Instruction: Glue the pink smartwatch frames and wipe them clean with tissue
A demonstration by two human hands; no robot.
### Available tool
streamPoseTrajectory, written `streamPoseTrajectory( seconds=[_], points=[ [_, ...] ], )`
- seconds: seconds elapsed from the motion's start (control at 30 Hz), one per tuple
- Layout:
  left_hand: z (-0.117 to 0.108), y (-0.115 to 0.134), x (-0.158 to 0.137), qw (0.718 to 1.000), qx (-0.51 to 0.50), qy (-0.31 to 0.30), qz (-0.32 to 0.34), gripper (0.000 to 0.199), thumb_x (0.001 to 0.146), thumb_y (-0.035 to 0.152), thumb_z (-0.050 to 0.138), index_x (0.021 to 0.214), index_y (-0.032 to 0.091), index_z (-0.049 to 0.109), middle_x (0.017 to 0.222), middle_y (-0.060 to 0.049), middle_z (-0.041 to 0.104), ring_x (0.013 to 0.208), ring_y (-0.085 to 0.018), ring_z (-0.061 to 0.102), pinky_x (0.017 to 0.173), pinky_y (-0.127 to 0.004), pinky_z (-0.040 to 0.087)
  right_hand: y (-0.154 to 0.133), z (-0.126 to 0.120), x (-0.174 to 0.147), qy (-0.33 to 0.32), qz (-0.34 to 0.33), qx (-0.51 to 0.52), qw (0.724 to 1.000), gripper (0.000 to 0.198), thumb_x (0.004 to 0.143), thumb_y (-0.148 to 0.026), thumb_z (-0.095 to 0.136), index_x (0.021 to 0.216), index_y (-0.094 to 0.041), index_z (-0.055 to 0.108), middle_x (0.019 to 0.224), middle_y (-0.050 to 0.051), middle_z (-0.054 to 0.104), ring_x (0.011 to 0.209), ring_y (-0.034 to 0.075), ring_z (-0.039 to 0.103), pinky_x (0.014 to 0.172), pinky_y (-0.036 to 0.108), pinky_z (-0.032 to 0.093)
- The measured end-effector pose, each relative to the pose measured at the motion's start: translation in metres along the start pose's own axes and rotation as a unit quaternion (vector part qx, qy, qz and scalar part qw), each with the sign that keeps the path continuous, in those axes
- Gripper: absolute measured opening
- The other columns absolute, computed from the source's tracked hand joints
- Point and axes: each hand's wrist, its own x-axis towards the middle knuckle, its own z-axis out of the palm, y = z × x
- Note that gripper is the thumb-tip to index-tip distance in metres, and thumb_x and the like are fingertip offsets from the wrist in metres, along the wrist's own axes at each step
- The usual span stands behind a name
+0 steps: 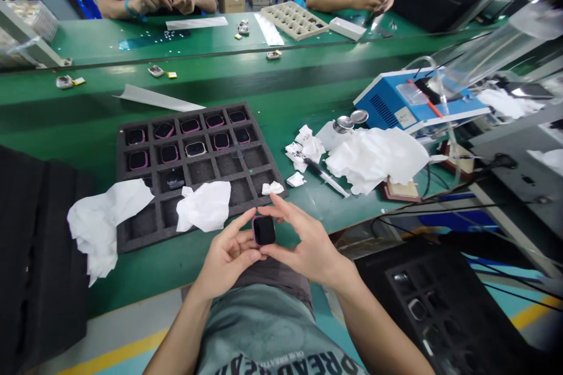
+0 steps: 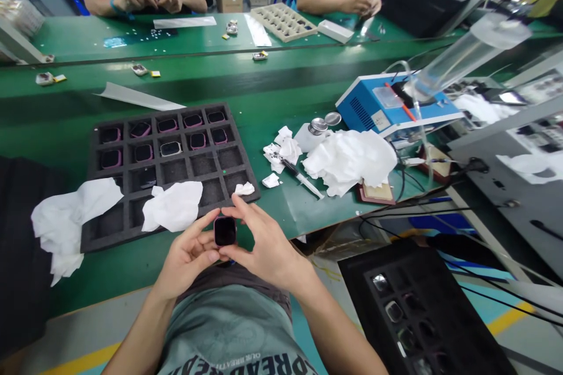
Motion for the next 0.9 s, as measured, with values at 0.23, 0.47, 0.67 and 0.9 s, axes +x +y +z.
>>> streamPoseTrajectory(
  seconds=[0.23,0.47,0.67,0.9],
  points=[
    [-0.004,-0.004,-0.004,1.000,0.009,0.021,-0.002,0.080,0.076,0.018,0.088,0.148,0.025,0.055,0.116,-0.014,0.080,0.093,-0.023,0.078,0.085,-0.033,0.060,-0.004,0.003,-0.002,-0.021,0.009,0.020,1.000,0.097,0.086,-0.020,0.078,0.164,-0.032,0.021,0.139,0.010,0.068,0.129,0.026,0.065,0.107,0.046,0.056],
    [-0.006,-0.012,-0.003,0.996,0.006,0.085,0.003,0.062,0.076,0.015,0.087,0.133,0.021,0.063,0.100,-0.008,0.083,0.087,-0.019,0.078,0.080,-0.025,0.060,0.004,-0.013,-0.001,0.026,0.061,0.045,0.997,0.068,0.092,-0.022,0.069,0.154,-0.029,0.042,0.136,0.011,0.069,0.110,0.023,0.072,0.094,0.042,0.060],
    [-0.005,-0.016,-0.004,0.991,0.001,0.130,-0.008,0.063,0.075,0.018,0.087,0.132,0.018,0.061,0.101,-0.009,0.083,0.095,-0.021,0.079,0.086,-0.029,0.061,0.031,-0.019,0.009,0.116,0.117,-0.046,0.985,0.030,0.095,-0.026,0.062,0.124,-0.024,0.068,0.113,0.010,0.075,0.091,0.021,0.070,0.075,0.038,0.058],
    [-0.005,-0.017,-0.007,0.991,0.011,0.132,-0.008,0.061,0.075,0.016,0.086,0.130,0.018,0.062,0.101,-0.009,0.083,0.093,-0.021,0.079,0.085,-0.030,0.061,0.043,-0.019,0.024,0.183,0.264,-0.052,0.946,0.032,0.094,-0.044,0.060,0.101,-0.018,0.076,0.081,0.007,0.076,0.065,0.019,0.065,0.060,0.032,0.052]
  ],
)
